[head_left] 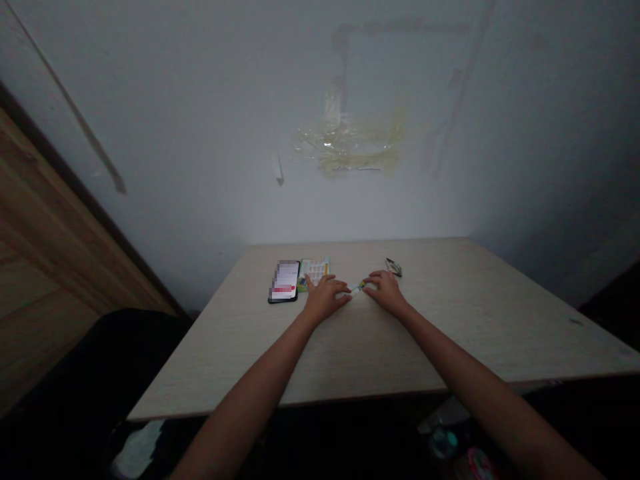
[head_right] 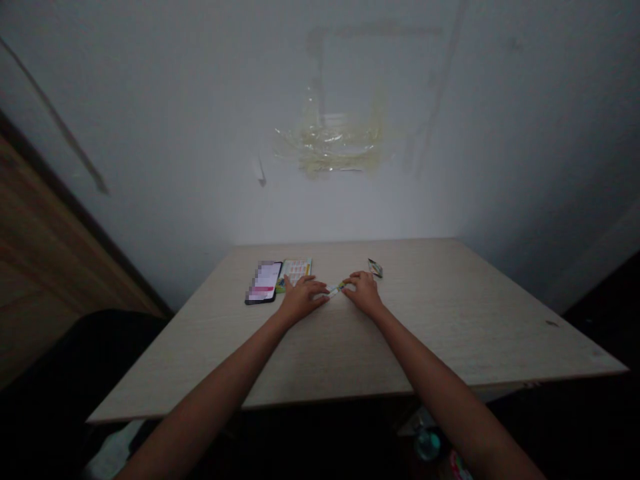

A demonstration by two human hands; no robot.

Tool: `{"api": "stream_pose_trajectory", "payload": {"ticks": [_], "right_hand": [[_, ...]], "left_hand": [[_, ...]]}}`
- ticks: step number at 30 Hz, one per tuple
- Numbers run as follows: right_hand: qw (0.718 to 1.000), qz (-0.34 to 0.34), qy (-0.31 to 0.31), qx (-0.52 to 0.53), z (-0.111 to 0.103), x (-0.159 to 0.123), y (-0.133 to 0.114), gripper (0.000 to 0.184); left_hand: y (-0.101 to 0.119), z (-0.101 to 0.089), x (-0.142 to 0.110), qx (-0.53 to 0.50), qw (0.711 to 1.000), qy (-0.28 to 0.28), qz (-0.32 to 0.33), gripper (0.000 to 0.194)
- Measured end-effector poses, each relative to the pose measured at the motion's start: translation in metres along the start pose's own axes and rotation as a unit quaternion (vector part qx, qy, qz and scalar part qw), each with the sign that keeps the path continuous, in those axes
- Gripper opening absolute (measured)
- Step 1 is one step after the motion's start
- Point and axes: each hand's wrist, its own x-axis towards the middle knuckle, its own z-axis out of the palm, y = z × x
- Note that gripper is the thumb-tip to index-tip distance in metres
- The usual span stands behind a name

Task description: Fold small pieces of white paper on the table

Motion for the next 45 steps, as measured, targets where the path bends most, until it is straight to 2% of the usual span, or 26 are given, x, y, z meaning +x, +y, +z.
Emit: {"api": "stream_pose_trajectory", "payload": {"ticks": [8,16,19,22,25,29,34,40,45], "right_hand": [[0.999,0.001,0.009,0.039,0.002,0.002,0.004,0.021],[0.999,0.001,0.03,0.043,0.003,0.002,0.004,0.03],[0.998,0.017,0.048,0.044,0.001,0.001,-0.001,0.031],[0.997,0.023,0.037,0.059,-0.001,0.001,-0.008,0.031],[0.995,0.011,0.011,0.098,-0.002,0.0,-0.017,0.028],[0.991,-0.01,0.011,0.135,-0.004,0.0,-0.027,0.025],[0.976,0.002,0.002,0.219,-0.004,-0.001,-0.032,0.025],[0.94,0.026,-0.021,0.34,0.002,-0.001,-0.032,0.031],[0.93,0.038,-0.027,0.366,0.004,0.0,-0.033,0.03]], "left_hand": [[0.006,-0.003,0.0,-0.011,1.0,0.015,-0.005,0.021],[0.015,-0.006,-0.001,-0.008,0.999,0.034,-0.028,0.025],[0.018,-0.006,-0.001,-0.012,0.997,0.046,-0.053,0.029],[0.02,-0.005,0.0,-0.022,0.996,0.054,-0.069,0.031],[0.022,-0.005,0.001,-0.035,0.995,0.055,-0.082,0.031],[0.023,-0.003,0.001,-0.048,0.993,0.047,-0.092,0.029],[0.022,0.0,0.002,-0.076,0.992,0.049,-0.087,0.027],[0.02,0.001,0.004,-0.077,0.992,0.052,-0.086,0.028],[0.022,0.001,0.005,-0.082,0.99,0.057,-0.101,0.028]]}}
